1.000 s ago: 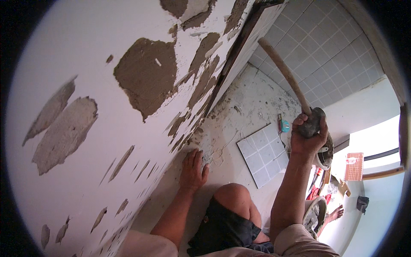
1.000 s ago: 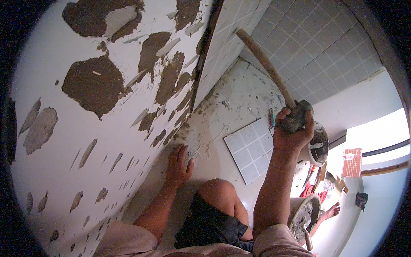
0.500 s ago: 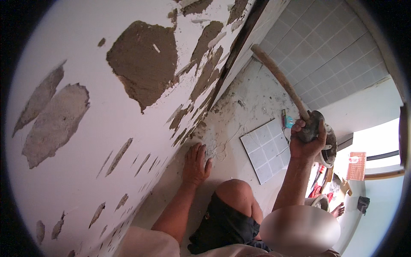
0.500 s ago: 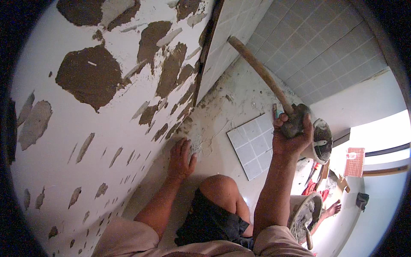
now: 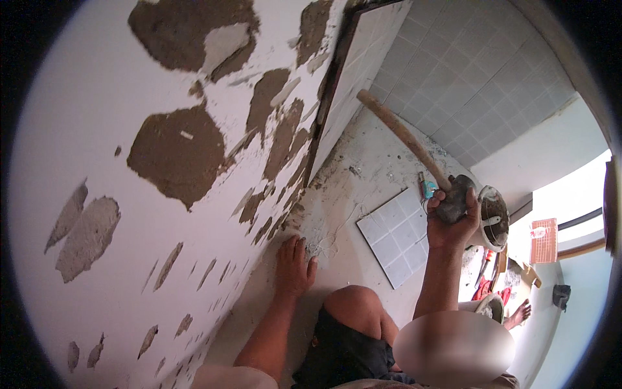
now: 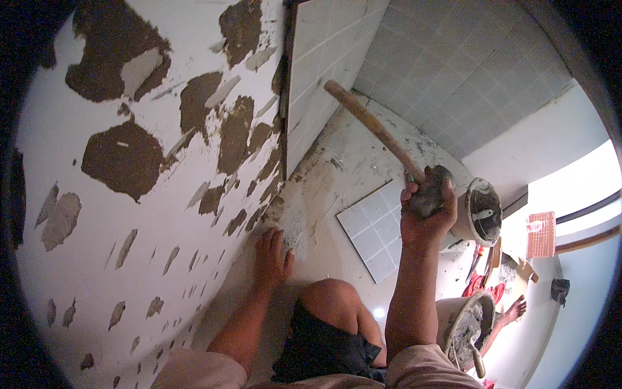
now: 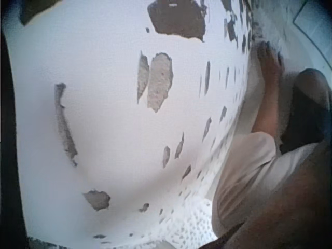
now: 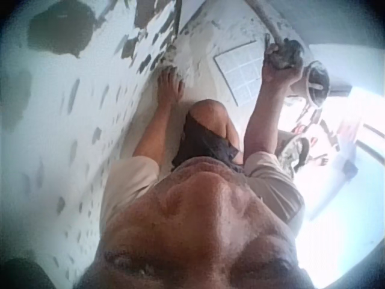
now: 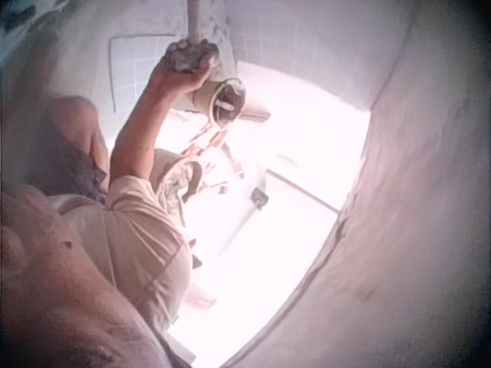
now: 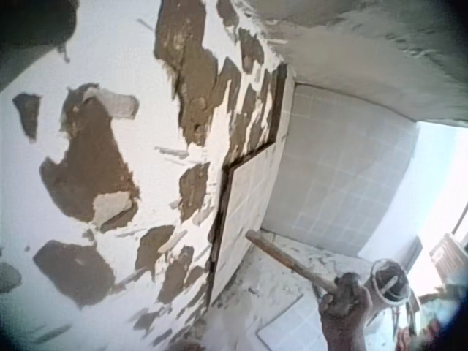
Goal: The person mixes mortar in a bucket with a trowel, adds water from a smaller container, spreads the mortar onto the back of a tile, and presses the tile onto a wall while tapping it with a rubber mallet.
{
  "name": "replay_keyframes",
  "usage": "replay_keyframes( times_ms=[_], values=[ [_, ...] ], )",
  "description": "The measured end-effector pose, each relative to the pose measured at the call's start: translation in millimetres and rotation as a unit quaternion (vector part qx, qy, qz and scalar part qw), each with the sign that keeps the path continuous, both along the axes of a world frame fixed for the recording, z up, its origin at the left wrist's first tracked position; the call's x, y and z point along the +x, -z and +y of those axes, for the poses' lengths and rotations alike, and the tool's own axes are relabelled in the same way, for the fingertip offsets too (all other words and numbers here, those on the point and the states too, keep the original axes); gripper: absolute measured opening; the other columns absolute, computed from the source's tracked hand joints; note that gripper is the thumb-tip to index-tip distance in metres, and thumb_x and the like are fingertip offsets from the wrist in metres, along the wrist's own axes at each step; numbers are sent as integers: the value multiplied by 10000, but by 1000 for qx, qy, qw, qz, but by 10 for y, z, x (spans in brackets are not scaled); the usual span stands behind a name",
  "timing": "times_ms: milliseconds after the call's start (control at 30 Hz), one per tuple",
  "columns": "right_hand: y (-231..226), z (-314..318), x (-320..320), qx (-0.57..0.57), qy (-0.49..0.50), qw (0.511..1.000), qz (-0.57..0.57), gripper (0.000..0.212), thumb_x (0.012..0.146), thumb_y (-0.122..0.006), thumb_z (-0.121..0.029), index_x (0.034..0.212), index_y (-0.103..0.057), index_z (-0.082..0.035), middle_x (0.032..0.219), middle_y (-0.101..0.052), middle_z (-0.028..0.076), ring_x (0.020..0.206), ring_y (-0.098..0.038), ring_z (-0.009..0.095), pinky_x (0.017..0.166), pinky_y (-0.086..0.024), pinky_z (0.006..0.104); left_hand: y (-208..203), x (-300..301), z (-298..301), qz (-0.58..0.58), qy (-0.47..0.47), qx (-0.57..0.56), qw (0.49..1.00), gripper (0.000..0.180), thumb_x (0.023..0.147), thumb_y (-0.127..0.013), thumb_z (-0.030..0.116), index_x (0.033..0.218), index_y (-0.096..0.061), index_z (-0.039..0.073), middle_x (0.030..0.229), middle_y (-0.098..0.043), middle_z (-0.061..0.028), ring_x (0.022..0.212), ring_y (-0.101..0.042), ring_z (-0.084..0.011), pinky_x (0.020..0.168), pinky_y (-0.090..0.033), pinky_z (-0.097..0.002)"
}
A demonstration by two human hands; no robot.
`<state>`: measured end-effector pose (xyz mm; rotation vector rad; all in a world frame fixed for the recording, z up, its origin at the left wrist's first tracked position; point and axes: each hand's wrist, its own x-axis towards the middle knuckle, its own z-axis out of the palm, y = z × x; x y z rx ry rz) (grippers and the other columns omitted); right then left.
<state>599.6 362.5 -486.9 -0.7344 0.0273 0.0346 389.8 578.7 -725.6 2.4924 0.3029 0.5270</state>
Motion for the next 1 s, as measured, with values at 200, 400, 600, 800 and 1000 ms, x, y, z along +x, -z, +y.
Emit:
replay_keyframes(
  times_ms=[200, 400, 600, 800, 1000],
  values=[
    [113, -94, 23, -23, 22, 999, 16, 371, 939, -616, -325, 1179, -600, -42, 1111, -632, 105, 802, -631, 240, 685, -523, 370, -77, -38, -33, 3, -1, -7, 1000, 608, 912, -647, 273, 1402, -455, -32, 1427, -477, -270, 1329, -443, -468, 1120, -337, -589],
    [316, -444, -113, -38, 120, 990, 71, 354, 931, -652, -304, 1169, -613, -45, 1015, -660, 107, 809, -657, 276, 760, -560, 395, -123, 47, -96, 37, 5, -29, 999, 523, 956, -606, 238, 1389, -471, -21, 1456, -464, -268, 1333, -450, -452, 1127, -333, -567],
    [633, -984, -476, -5, 43, 996, 83, 421, 965, -614, -315, 1253, -578, -10, 1083, -673, 175, 893, -671, 285, 801, -561, 389, 130, 36, -97, -17, -3, 20, 1000, 232, 964, -558, 122, 1148, -542, -18, 1344, -549, -226, 1261, -497, -444, 1065, -387, -561],
    [863, -1304, -513, 35, 34, 991, 128, 547, 983, -561, -322, 1399, -466, 22, 1219, -631, 237, 863, -668, 262, 750, -563, 365, -1025, 791, -135, -35, 63, 113, 991, 320, 1005, -513, 105, 1293, -561, -23, 1346, -584, -246, 1294, -527, -406, 1099, -379, -558],
    [1001, -1496, -158, 62, 73, 988, 123, 575, 955, -596, -311, 1395, -456, 32, 1214, -626, 251, 839, -675, 252, 730, -568, 368, -2443, 2788, -359, 62, 26, 589, 805, 529, 1008, -520, 261, 1500, -469, 73, 1619, -373, -102, 1529, -276, -304, 1229, -94, -634]
  ],
)
